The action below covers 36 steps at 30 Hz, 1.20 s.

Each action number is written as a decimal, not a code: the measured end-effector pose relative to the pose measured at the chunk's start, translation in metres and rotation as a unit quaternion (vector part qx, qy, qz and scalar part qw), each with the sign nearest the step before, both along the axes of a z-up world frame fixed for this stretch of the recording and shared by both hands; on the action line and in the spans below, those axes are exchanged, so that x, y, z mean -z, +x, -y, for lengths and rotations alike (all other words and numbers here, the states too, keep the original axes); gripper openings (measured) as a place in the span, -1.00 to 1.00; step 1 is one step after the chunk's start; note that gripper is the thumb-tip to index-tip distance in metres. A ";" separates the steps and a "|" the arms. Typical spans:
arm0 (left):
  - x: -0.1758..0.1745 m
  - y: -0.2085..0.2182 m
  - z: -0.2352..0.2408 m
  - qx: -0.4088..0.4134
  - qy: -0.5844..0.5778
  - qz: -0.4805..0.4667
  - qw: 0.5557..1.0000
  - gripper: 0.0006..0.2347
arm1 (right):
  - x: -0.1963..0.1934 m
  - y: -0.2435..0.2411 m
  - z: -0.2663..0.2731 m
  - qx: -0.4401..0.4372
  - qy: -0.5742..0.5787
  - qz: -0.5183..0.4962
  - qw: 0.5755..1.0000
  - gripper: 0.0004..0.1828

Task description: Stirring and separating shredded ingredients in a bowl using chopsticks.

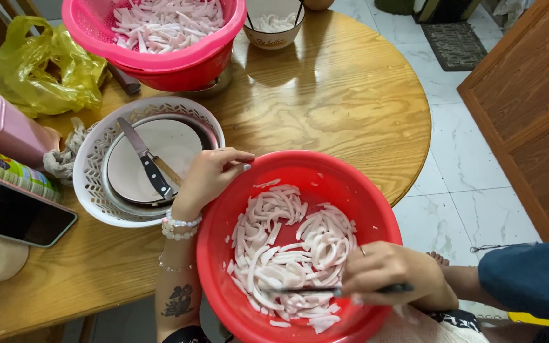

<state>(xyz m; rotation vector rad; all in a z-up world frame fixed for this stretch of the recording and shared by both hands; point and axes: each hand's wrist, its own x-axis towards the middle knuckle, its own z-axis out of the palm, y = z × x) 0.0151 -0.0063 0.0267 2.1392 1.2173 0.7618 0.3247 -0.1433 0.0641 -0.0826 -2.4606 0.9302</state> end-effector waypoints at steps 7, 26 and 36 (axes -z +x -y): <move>-0.003 0.000 0.001 0.011 0.018 0.011 1.000 -0.80 | -0.008 -0.001 0.000 0.227 0.014 0.006 0.974 -0.82; -0.002 0.000 0.003 0.016 0.028 -0.010 0.999 -0.79 | -0.007 0.012 -0.008 0.031 -0.013 0.055 0.998 -0.77; -0.001 -0.001 0.002 0.025 0.045 -0.015 0.999 -0.81 | 0.001 0.049 0.022 0.223 0.026 0.019 0.974 -0.80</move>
